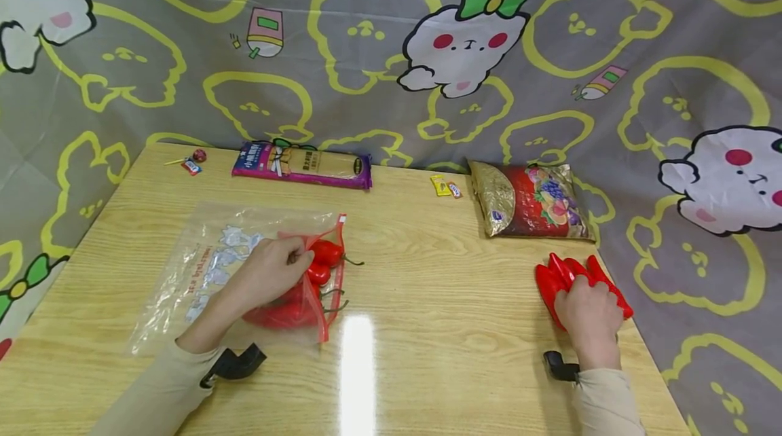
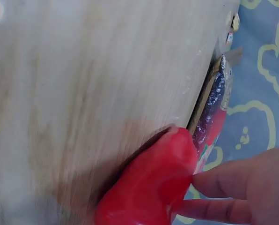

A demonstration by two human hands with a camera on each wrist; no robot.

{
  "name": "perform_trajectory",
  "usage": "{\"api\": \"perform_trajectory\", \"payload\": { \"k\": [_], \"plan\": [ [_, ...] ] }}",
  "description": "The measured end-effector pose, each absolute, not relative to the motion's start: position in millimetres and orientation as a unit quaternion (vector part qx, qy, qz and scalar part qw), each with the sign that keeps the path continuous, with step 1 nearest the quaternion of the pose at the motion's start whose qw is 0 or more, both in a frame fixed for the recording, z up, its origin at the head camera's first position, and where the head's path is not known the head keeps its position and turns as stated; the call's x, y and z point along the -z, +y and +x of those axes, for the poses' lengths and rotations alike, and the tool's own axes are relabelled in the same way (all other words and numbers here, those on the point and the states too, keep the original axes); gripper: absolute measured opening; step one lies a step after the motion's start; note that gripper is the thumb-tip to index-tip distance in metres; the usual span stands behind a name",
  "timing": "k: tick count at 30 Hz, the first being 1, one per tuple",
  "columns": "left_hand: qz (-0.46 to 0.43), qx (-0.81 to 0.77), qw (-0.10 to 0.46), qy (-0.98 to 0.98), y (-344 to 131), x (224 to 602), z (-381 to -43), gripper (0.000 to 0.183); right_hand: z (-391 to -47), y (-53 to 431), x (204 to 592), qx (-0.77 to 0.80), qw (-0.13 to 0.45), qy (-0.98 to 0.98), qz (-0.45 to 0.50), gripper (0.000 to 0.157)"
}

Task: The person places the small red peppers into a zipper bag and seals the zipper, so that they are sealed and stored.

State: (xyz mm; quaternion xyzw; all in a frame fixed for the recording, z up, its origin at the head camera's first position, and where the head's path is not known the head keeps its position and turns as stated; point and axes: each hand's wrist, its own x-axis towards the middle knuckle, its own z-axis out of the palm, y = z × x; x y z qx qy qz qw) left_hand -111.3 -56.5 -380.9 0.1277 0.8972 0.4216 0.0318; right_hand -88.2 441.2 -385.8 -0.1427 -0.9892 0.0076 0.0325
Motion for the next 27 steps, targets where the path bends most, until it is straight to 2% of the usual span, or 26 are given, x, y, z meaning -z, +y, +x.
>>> {"api": "perform_trajectory", "payload": {
  "k": [8,18,22,27],
  "plan": [
    [0.13,-0.419,0.027,0.898,-57.0,381.1,-111.0,0.027,-84.7,436.7,388.4,-0.004,-0.01,-0.992,-0.124,0.033],
    [0.137,-0.423,0.022,0.895,-55.4,380.9,-111.0,0.028,-86.1,426.9,385.2,-0.013,-0.107,-0.989,-0.101,0.046],
    [0.139,-0.423,0.026,0.895,-55.0,380.0,-110.5,0.028,-83.3,413.3,380.5,-0.041,-0.088,-0.99,-0.102,0.052],
    [0.134,-0.424,0.028,0.895,-55.3,379.0,-110.0,0.027,-84.7,366.2,367.8,-0.124,-0.005,-0.992,-0.029,0.052]
  ]
}}
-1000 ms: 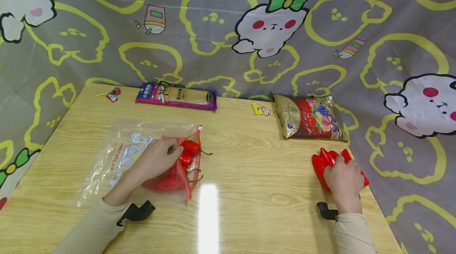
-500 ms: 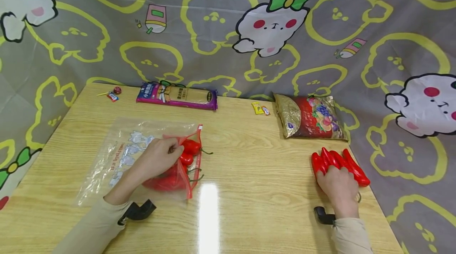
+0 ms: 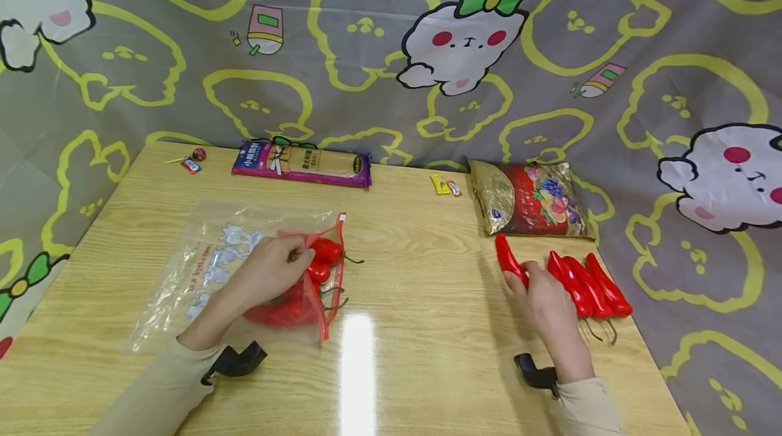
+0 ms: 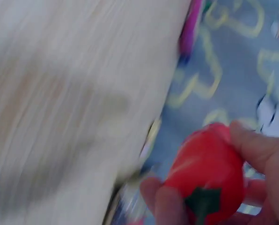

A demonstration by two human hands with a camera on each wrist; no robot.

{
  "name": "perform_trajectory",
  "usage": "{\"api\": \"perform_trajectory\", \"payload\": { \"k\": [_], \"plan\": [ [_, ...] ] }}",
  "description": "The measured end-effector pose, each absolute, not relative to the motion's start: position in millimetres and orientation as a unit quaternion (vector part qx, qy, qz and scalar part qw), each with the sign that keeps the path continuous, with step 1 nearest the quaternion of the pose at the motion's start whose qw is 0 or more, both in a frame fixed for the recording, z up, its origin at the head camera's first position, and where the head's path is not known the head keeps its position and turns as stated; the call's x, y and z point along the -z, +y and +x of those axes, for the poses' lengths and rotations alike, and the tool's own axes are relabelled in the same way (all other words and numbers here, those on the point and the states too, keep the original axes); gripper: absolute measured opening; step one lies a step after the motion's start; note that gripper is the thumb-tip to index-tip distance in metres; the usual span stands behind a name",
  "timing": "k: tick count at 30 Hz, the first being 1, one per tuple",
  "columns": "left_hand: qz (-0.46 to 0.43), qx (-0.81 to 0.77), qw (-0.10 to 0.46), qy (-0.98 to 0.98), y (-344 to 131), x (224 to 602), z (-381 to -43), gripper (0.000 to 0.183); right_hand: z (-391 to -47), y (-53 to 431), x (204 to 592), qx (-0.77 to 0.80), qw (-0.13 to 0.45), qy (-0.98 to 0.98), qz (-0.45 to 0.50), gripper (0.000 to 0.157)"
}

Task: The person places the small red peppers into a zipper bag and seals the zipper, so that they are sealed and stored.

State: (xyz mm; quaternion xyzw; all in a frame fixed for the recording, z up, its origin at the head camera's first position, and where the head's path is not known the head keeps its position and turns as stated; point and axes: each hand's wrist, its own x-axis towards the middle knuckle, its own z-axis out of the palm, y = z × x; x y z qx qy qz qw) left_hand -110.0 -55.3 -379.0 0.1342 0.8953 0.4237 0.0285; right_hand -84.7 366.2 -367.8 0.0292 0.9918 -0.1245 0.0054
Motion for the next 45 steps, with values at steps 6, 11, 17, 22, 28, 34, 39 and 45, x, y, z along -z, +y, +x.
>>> {"api": "perform_trajectory", "payload": {
  "k": [6,11,17,22,28,34,39,45],
  "plan": [
    [0.142,-0.422,0.022,0.895,-55.9,378.7,-111.4,0.027,-89.0,295.4,360.1,0.202,-0.032,0.976,-0.07,0.044],
    [0.139,-0.42,0.024,0.896,-56.6,378.0,-110.8,0.027,-89.7,244.3,359.9,0.192,-0.063,0.957,-0.207,0.04],
    [0.134,-0.422,0.038,0.896,-57.0,375.8,-108.6,0.025,-87.8,200.8,362.6,0.192,-0.021,0.935,-0.297,0.04],
    [0.132,-0.422,0.041,0.896,-56.6,373.5,-107.9,0.024,-89.9,179.0,369.3,0.236,0.013,0.917,-0.322,0.032],
    [0.133,-0.414,0.024,0.9,-57.8,372.1,-108.4,0.025,-94.4,160.9,375.3,0.282,0.036,0.897,-0.34,0.029],
    [0.128,-0.416,0.03,0.9,-57.8,370.1,-107.2,0.023,-99.4,152.5,384.9,0.338,0.055,0.865,-0.367,0.032],
    [0.129,-0.42,0.034,0.898,-56.6,370.1,-106.8,0.023,-101.6,141.3,393.0,0.368,0.078,0.857,-0.351,0.022],
    [0.125,-0.422,0.037,0.897,-55.5,370.8,-106.8,0.023,-101.9,130.1,399.0,0.394,0.106,0.855,-0.319,0.019]
  ]
}}
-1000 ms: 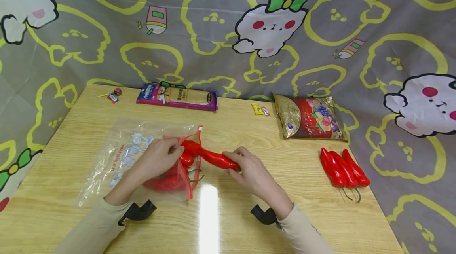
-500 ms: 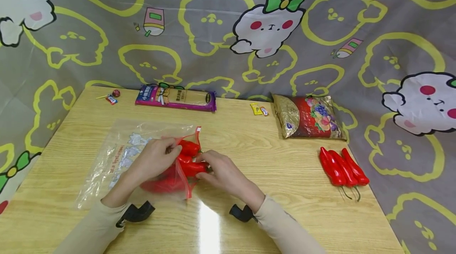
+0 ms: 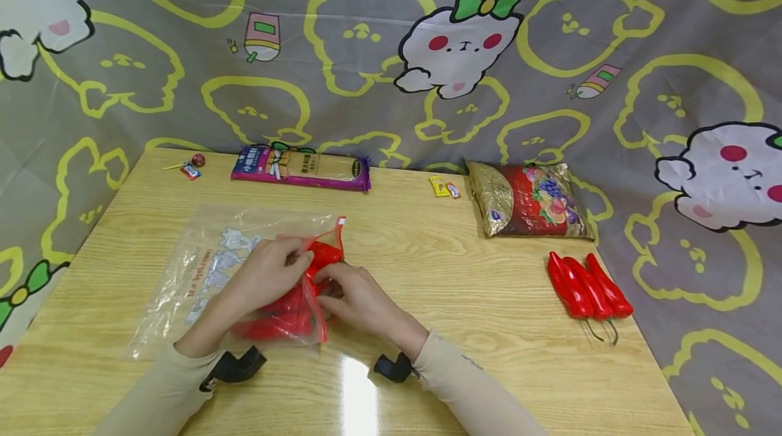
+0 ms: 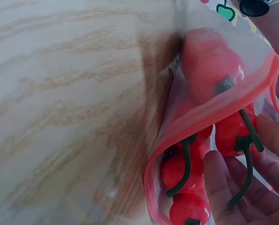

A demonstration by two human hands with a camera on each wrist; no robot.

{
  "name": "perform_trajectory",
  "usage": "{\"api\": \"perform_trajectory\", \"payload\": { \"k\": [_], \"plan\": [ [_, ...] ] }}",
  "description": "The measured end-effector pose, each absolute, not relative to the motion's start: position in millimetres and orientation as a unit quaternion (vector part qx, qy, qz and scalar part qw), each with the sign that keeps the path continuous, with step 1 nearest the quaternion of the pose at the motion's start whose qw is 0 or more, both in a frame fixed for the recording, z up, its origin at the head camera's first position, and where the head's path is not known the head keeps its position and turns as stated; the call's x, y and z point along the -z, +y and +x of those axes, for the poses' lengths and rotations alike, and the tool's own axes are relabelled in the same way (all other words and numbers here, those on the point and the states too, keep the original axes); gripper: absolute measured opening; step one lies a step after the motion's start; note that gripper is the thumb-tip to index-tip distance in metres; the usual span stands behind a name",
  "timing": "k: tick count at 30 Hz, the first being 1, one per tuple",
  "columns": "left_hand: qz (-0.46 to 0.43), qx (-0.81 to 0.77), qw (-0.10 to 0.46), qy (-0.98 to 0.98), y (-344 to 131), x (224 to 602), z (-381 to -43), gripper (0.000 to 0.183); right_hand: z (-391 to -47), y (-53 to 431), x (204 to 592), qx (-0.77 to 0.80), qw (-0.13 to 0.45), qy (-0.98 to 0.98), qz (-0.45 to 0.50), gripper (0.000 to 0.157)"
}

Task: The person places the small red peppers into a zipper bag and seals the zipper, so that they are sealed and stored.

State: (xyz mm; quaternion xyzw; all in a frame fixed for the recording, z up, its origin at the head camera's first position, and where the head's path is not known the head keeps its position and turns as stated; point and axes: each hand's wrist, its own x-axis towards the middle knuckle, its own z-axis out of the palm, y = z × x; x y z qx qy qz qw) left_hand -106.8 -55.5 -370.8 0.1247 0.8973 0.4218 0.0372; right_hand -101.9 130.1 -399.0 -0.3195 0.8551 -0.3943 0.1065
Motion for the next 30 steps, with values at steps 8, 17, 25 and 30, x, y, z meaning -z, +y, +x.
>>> {"api": "perform_trajectory", "payload": {
  "k": [8,17,25,30],
  "plan": [
    [0.127,-0.426,0.034,0.895,-57.4,371.2,-106.9,0.023,-102.0,134.5,396.0,0.379,0.086,0.861,-0.328,0.023],
    [0.13,-0.431,0.026,0.893,-58.2,371.6,-108.0,0.025,-111.9,210.9,380.5,0.305,-0.099,0.912,-0.257,0.022],
    [0.13,-0.43,0.028,0.893,-58.5,371.5,-108.6,0.025,-117.2,334.4,389.2,0.17,-0.223,0.957,-0.08,0.023],
    [0.128,-0.43,0.029,0.893,-58.8,371.9,-108.5,0.024,-109.6,398.5,391.2,0.103,-0.23,0.968,0.006,0.025]
  ]
}}
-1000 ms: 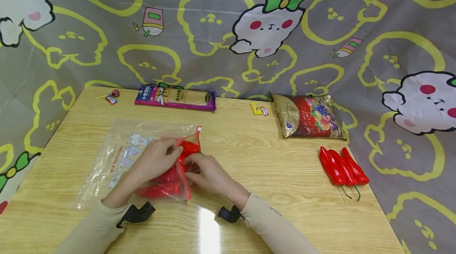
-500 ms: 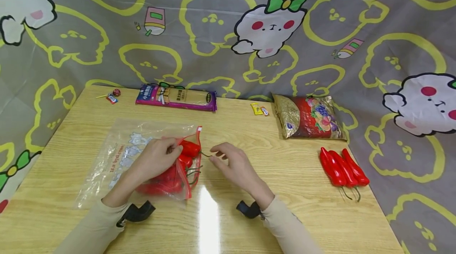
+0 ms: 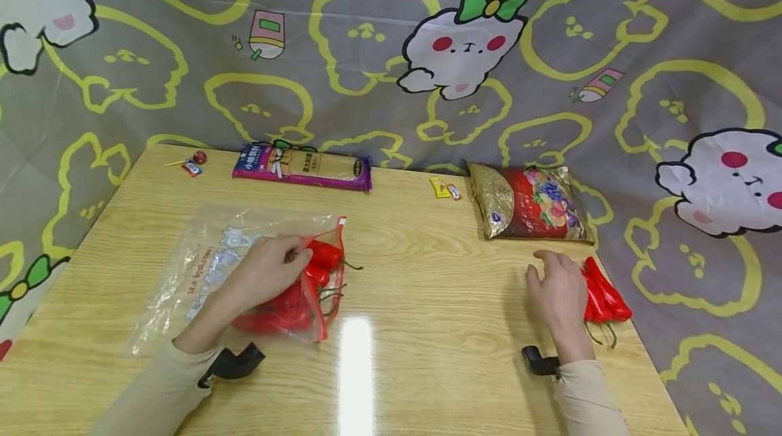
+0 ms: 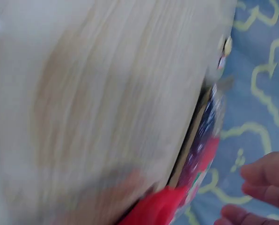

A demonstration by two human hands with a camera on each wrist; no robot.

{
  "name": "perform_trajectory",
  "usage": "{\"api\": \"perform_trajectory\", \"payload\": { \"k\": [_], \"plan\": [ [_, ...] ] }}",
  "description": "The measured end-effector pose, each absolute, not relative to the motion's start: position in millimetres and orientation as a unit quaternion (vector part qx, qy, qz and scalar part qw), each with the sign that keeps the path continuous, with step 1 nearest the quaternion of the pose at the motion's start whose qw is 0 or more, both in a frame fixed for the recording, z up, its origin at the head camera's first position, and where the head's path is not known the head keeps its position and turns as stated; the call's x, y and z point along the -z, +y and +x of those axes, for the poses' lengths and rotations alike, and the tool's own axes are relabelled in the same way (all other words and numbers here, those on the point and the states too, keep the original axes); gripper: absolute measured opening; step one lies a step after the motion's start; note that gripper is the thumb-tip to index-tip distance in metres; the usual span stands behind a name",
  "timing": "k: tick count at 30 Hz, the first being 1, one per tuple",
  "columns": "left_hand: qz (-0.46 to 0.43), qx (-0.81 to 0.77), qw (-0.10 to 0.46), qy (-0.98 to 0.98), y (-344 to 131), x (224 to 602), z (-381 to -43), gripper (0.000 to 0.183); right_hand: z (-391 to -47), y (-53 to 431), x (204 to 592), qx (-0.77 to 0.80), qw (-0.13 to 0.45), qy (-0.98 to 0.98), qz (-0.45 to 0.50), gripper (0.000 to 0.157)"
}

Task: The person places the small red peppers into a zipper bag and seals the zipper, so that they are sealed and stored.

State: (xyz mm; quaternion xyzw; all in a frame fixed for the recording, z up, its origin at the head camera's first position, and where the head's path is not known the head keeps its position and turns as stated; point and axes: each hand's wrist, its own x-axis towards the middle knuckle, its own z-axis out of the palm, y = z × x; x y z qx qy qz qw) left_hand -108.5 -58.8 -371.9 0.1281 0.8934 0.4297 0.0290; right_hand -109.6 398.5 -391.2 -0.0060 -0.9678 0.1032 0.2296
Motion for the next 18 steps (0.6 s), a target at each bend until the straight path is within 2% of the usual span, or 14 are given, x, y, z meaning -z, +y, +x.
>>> {"api": "perform_trajectory", "payload": {
  "k": [4,8,14,18],
  "plan": [
    [0.127,-0.426,0.028,0.895,-59.3,372.1,-108.5,0.023,-101.5,426.7,393.2,-0.057,0.207,-0.975,-0.052,0.03],
    [0.129,-0.426,0.025,0.895,-59.6,372.3,-108.6,0.024,-95.6,439.1,397.1,-0.023,0.159,-0.982,-0.103,0.035],
    [0.129,-0.427,0.03,0.894,-59.3,372.2,-108.6,0.024,-88.7,443.1,398.3,0.001,0.07,-0.986,-0.148,0.03],
    [0.132,-0.425,0.025,0.895,-59.5,372.5,-109.2,0.024,-87.2,445.1,400.2,0.001,0.066,-0.988,-0.142,0.025]
  ]
}}
